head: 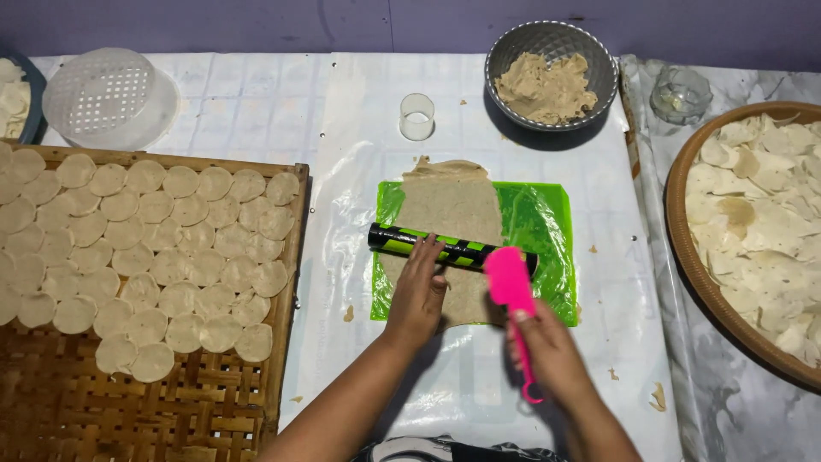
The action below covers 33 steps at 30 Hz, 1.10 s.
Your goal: Flattening dough onto a plastic sheet using a rolling pin and a spatula to prepare for cutting.
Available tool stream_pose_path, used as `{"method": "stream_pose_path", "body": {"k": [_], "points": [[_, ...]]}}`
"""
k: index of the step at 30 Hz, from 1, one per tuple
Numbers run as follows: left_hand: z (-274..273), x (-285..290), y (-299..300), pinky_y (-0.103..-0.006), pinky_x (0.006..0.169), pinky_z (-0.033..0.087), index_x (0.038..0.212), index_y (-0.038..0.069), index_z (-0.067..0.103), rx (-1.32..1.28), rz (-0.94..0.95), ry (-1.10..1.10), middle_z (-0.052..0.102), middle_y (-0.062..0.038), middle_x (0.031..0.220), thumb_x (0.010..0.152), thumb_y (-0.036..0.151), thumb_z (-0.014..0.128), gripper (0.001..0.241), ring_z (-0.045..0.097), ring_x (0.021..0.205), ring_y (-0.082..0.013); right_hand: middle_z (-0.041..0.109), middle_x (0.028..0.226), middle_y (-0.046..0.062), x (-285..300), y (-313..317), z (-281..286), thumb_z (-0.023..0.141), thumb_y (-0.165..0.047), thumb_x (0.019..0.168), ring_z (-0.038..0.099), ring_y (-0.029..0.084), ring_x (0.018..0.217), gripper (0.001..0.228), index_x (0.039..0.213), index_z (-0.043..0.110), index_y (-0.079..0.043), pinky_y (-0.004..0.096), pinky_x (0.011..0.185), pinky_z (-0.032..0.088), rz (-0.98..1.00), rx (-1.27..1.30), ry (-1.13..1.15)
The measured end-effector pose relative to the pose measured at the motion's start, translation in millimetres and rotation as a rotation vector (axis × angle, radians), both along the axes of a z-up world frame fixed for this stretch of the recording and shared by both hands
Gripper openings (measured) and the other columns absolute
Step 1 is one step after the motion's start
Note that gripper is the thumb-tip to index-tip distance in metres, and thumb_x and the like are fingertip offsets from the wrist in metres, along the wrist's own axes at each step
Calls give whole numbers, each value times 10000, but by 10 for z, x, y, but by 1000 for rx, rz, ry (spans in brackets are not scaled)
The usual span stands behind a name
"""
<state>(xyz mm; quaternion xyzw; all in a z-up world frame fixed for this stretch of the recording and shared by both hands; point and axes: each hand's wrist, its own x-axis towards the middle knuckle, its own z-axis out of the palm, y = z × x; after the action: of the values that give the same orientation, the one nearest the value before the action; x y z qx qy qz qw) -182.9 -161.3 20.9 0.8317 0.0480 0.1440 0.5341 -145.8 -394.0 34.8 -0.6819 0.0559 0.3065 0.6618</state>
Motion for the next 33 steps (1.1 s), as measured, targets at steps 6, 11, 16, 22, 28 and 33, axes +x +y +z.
{"method": "stream_pose_path", "body": {"k": [6, 11, 16, 22, 28, 33], "points": [[-82, 6, 80, -535, 1269, 158, 1517, 22, 446, 336, 117, 27, 343, -230, 1652, 1045, 650, 273, 805, 264, 1561, -413, 547, 709, 19, -109, 199, 75, 527, -232, 1066, 475, 100, 520, 203, 1055, 555, -31, 259, 443, 408, 201, 232, 81], [-116, -75, 319, -540, 1248, 136, 1521, 15, 433, 498, 196, 79, 318, -235, 1645, 1032, 496, 466, 687, 239, 1547, -406, 648, 775, 37, 531, 187, 46, 530, -212, 1024, 551, 131, 571, 188, 1051, 606, -42, 282, 512, 458, 316, 13, -156], [-72, -120, 390, -555, 1252, 118, 1520, 37, 442, 557, 229, 72, 313, -221, 1652, 1013, 305, 565, 587, 228, 1557, -392, 710, 936, 141, 1294, 671, 143, 610, -173, 998, 673, 325, 867, 144, 1078, 658, -64, 430, 724, 490, 350, -711, -802], [-78, -205, 537, -571, 1233, 97, 1508, 49, 446, 520, 247, 77, 316, -221, 1637, 974, 316, 612, 620, 209, 1547, -400, 724, 934, 95, 1885, 1416, -38, 670, -260, 905, 684, 308, 941, 141, 920, 685, -120, 485, 842, 415, 516, -857, -1252], [-132, -186, 772, -564, 1242, 112, 1532, 52, 424, 472, 281, 97, 310, -223, 1646, 989, 316, 610, 632, 197, 1554, -415, 716, 893, 72, 2118, 1901, -137, 663, -267, 935, 683, 293, 908, 128, 913, 690, -143, 477, 827, 402, 625, -948, -1252], [-116, -76, 781, -566, 1235, 120, 1528, 49, 420, 447, 265, 103, 308, -230, 1641, 979, 318, 627, 647, 192, 1546, -419, 701, 859, 67, 2167, 1866, -221, 685, -293, 916, 677, 290, 885, 139, 900, 714, -157, 472, 826, 375, 619, -912, -1329]]}}
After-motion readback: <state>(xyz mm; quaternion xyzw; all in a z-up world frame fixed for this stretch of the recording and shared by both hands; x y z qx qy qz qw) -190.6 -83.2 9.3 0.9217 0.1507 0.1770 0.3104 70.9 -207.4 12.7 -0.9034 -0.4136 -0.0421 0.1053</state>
